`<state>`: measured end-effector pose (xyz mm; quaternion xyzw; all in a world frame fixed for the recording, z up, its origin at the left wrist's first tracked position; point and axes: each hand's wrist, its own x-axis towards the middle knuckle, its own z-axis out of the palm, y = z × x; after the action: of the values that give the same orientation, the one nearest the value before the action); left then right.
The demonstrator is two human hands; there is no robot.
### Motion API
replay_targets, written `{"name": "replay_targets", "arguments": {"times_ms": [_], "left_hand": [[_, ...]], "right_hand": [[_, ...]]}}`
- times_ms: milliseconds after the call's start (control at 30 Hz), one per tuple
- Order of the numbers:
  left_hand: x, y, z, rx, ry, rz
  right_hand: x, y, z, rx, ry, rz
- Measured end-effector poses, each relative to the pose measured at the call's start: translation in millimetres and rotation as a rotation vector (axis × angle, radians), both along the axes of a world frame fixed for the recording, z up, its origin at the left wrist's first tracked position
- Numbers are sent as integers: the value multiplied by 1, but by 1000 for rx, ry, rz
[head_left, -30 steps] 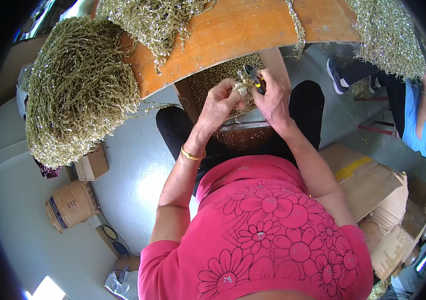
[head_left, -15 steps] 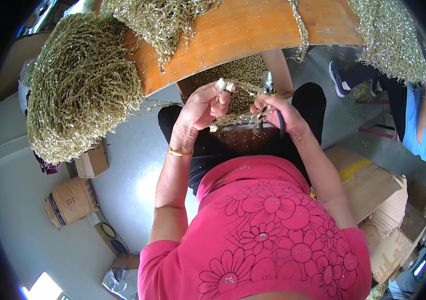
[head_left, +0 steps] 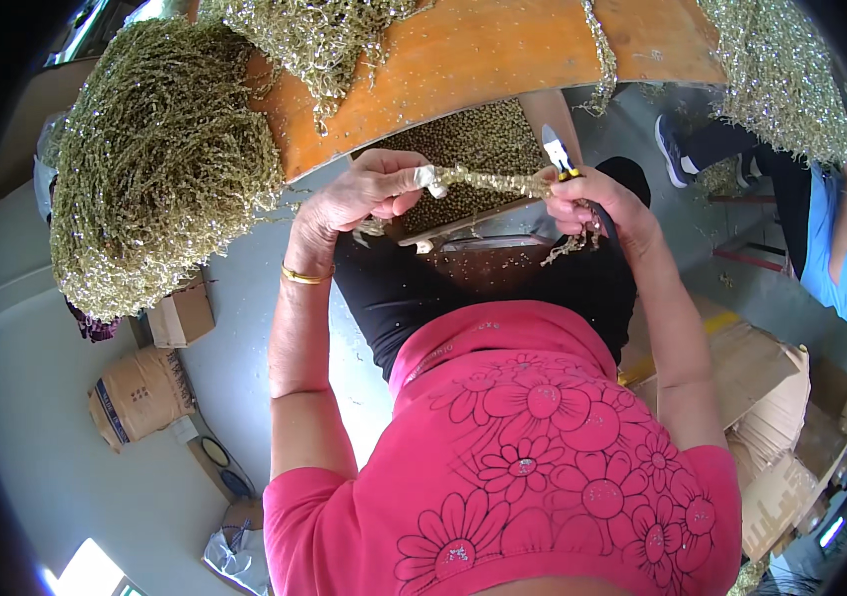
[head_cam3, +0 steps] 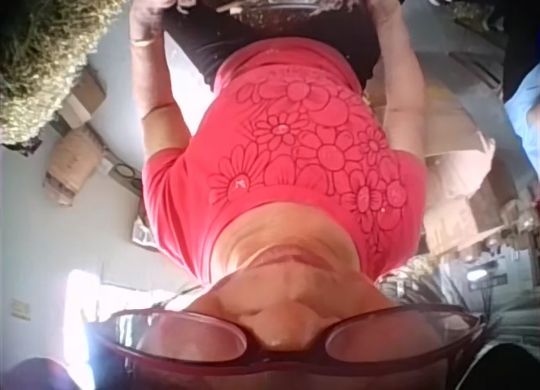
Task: Cutting and processing gold-colored decorative tinsel trim using pliers.
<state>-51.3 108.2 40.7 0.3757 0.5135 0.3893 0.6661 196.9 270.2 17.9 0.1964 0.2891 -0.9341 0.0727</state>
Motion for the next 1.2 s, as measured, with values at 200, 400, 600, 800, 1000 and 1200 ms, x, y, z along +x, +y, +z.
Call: {"name": "replay_targets", "arguments": {"times_ms": [200, 400, 600, 800, 1000, 1200], "left_hand": [[34, -20, -30, -72, -120, -135], [62, -28, -51, -8, -757, 282], [75, -22, -52, -71, -397, 415], [87, -21, -41, -118, -348, 524], [94, -23, -43, -9, -364, 670], [99, -18, -43, -24, -392, 819]], "right_hand": [[3, -14, 4, 228, -38, -70], [12, -19, -4, 198, -87, -155], [29, -25, -20, 130, -107, -184], [32, -49, -29, 19, -433, -376], [60, -86, -46, 301, -632, -256], [63, -104, -22, 955, -460, -299]]}}
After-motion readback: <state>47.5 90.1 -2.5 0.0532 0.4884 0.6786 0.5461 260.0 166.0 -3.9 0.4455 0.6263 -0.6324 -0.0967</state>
